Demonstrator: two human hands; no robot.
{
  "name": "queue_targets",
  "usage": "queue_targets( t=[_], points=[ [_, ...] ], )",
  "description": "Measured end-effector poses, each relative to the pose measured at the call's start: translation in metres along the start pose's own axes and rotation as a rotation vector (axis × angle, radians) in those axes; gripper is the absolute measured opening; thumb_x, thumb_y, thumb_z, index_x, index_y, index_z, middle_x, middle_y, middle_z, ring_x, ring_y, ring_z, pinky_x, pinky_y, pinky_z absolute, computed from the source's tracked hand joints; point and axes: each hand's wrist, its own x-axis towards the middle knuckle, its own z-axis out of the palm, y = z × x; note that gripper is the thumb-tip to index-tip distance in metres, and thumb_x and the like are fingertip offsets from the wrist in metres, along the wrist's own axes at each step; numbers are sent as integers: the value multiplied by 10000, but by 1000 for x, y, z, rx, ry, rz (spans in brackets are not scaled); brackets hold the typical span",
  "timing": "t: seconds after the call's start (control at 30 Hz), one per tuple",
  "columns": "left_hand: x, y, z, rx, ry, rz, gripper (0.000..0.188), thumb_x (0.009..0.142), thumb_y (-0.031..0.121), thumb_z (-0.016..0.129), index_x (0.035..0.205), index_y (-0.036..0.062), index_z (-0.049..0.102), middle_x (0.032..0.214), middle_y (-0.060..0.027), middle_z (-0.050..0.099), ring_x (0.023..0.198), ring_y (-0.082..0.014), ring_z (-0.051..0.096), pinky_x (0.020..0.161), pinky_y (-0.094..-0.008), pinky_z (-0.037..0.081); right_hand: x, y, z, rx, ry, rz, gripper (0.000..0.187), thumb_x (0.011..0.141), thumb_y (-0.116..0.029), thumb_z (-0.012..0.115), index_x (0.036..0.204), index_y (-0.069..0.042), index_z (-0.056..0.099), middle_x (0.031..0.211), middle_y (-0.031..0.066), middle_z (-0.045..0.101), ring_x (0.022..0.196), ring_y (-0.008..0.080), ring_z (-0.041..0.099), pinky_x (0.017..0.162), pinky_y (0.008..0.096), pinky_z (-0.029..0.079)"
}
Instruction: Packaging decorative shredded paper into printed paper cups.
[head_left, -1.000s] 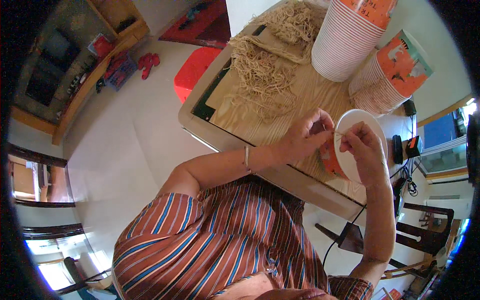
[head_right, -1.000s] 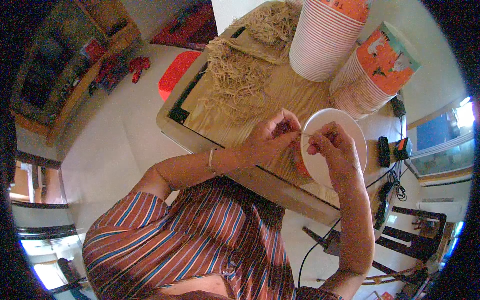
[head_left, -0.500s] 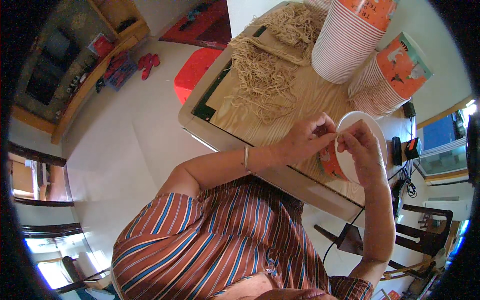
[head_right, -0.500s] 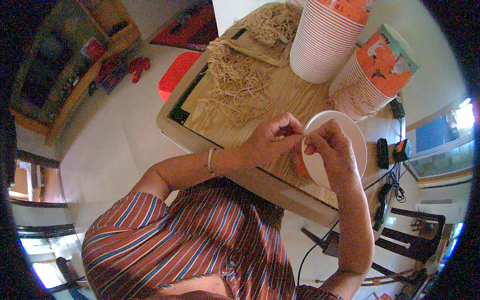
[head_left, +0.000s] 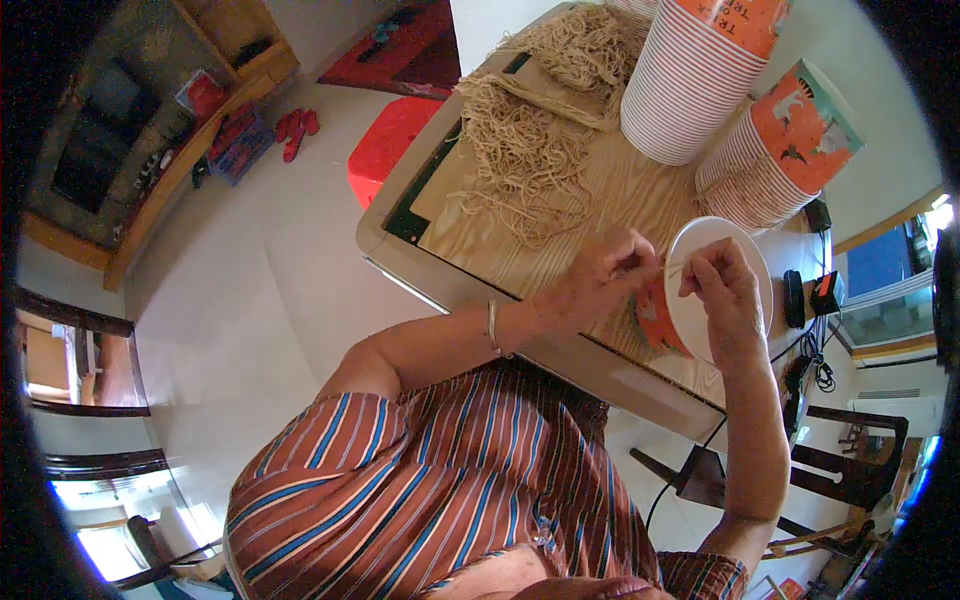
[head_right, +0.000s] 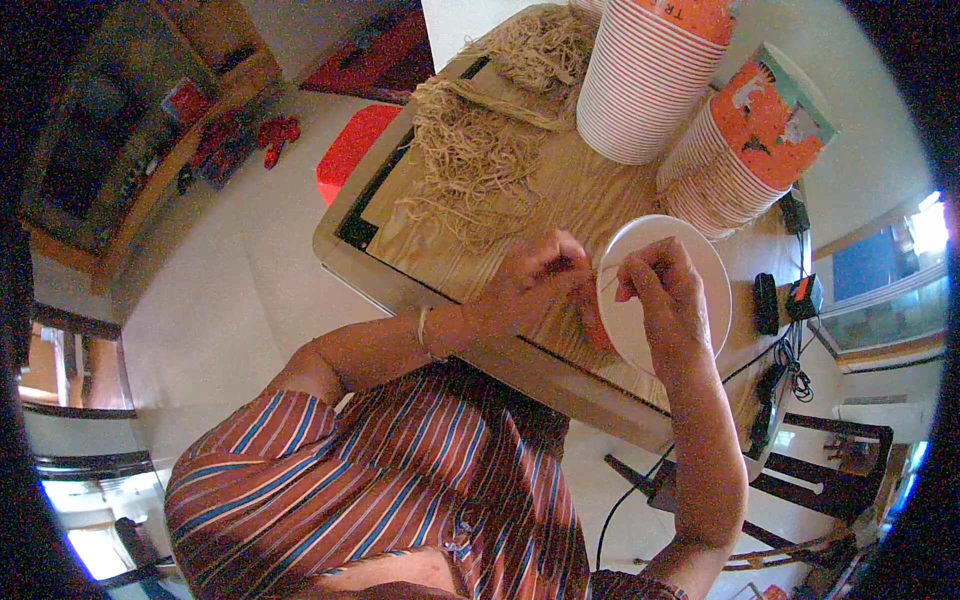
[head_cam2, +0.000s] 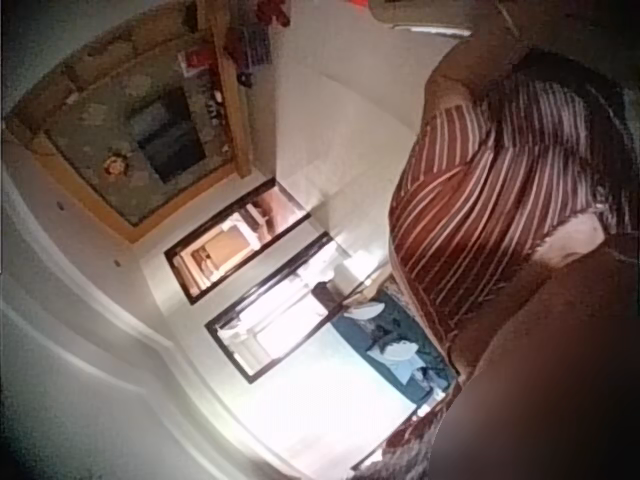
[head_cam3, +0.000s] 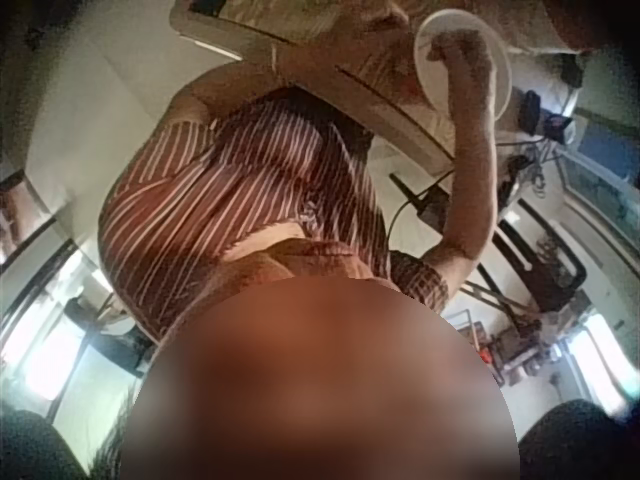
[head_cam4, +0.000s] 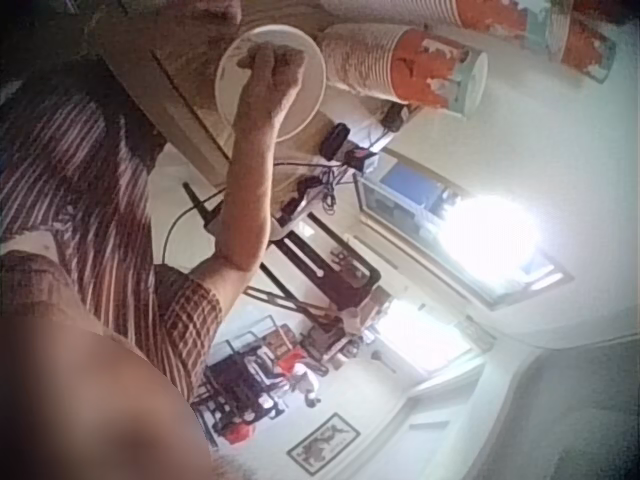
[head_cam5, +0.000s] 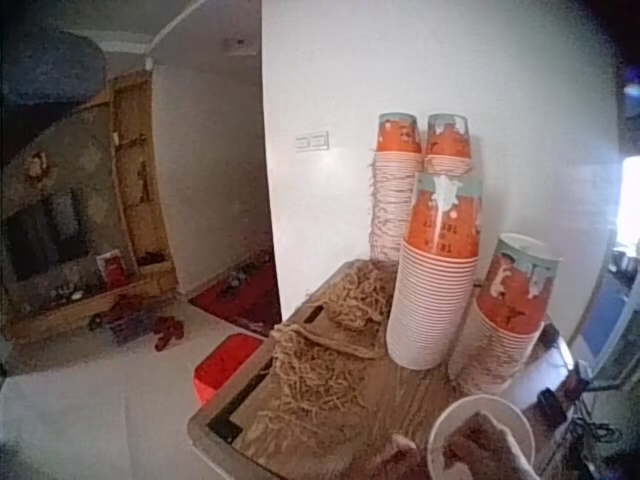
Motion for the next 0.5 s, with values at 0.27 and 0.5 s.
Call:
queue_targets(
  t=[0.27, 0.5],
  points=[
    [5, -8, 1, 68, 19, 124, 72, 906, 93, 598, 938, 42, 558, 820, -30, 566, 709, -69, 536, 641, -266, 478, -11, -9, 15, -311, 113, -230, 71, 936, -81, 517, 906, -29, 478, 793, 94, 586, 711, 170, 594, 633, 310, 484],
    [8, 6, -8, 18, 64, -23, 140, 873, 144, 653, 948, 44, 591, 854, -39, 565, 753, -92, 557, 653, -256, 475, -7, -22, 12, -550, -15, -242, 95, 941, -94, 527, 961, -33, 457, 788, 129, 589, 683, 221, 603, 619, 348, 487]
  ],
)
